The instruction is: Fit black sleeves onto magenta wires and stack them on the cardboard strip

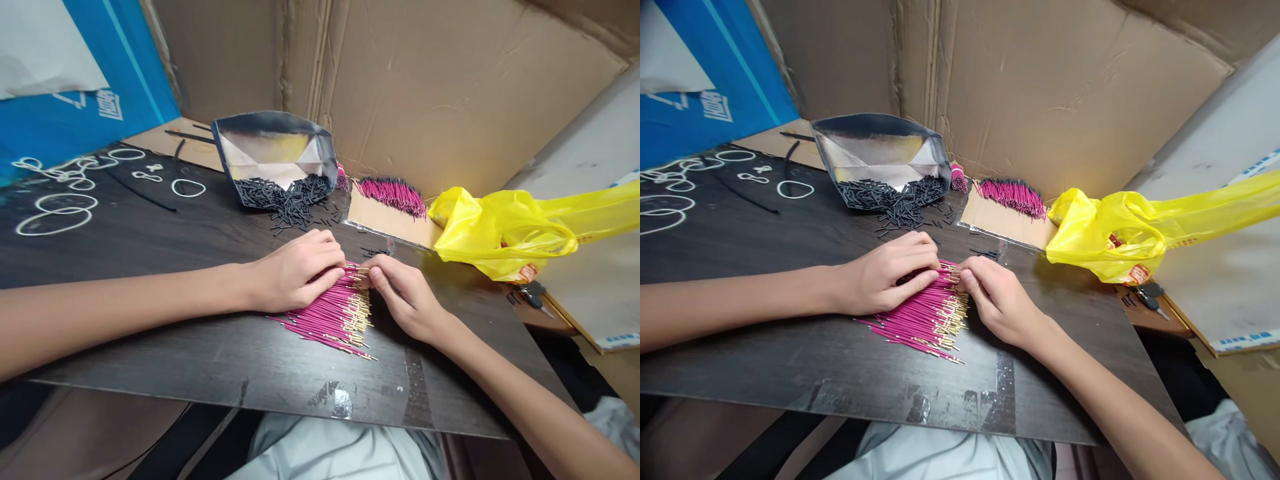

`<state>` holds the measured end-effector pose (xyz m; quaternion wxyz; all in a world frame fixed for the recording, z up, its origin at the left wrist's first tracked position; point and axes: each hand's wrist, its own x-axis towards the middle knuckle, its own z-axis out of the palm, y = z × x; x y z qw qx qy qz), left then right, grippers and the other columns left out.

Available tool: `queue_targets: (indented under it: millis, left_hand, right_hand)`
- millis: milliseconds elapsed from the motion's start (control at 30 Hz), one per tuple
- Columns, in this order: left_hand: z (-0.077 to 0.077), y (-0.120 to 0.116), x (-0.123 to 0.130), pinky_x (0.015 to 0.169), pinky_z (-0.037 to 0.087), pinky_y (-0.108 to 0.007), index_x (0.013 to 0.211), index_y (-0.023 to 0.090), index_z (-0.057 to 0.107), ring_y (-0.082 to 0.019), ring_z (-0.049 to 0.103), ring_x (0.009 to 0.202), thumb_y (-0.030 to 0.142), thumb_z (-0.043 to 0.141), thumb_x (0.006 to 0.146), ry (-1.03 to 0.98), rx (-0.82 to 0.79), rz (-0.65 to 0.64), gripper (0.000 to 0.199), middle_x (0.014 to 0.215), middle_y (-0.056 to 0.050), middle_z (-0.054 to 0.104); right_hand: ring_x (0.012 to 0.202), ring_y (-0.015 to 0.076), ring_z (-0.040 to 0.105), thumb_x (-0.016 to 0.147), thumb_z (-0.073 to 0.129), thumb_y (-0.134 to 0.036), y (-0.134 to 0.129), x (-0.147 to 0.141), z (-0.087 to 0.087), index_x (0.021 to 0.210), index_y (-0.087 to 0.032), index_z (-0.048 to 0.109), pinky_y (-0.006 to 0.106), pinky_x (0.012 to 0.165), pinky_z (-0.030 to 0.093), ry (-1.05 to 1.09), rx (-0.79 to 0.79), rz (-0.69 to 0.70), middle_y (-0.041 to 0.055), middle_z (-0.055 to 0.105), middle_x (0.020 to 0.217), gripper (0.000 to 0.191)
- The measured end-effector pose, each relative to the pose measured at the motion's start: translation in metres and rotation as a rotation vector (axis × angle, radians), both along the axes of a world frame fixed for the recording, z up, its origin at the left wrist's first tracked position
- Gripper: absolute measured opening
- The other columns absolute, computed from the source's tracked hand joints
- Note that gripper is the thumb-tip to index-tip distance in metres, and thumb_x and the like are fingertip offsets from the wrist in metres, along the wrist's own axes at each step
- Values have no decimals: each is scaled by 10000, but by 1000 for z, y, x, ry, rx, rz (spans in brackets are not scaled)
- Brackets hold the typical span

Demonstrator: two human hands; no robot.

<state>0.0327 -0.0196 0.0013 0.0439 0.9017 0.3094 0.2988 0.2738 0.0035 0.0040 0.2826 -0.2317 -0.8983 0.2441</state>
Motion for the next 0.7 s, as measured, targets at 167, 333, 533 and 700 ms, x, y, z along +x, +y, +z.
queue_targets:
  millis: [167, 333, 533, 700]
  left_hand:
    - [1, -1, -2, 855, 413, -334, 900, 145, 604, -197, 497, 883, 201, 437, 1001, -20, -29, -14, 203, 856, -57, 583]
    - [2, 0, -2, 855, 411, -340, 924, 145, 615, -196, 497, 885, 210, 430, 1012, 5, -23, -39, 214, 868, -62, 591]
    - [3, 0, -1, 861, 403, -357, 917, 149, 617, -202, 499, 879, 209, 421, 1017, 47, -3, -68, 228, 869, -67, 630]
    - [2, 0, -1, 843, 408, -360, 916, 139, 630, -202, 499, 857, 213, 420, 1019, 30, 27, -33, 246, 853, -74, 627]
  right_hand:
    - [839, 150, 612, 1058, 433, -276, 0, 0, 1, 1002, -187, 617, 294, 795, 485, 14, -27, -10, 38, 654, 914, 211]
    - [818, 135, 598, 1029, 506, -232, 2, 2, 3, 985, -181, 645, 267, 768, 474, 5, 55, 23, 24, 660, 883, 155]
    - [840, 108, 638, 995, 588, -240, 1, 0, 0, 1027, -188, 661, 224, 781, 490, 44, 52, -4, 6, 703, 937, 95]
    - [816, 105, 644, 978, 609, -242, -7, -4, 3, 1080, -186, 643, 221, 758, 507, 105, 6, -49, 4, 699, 934, 121]
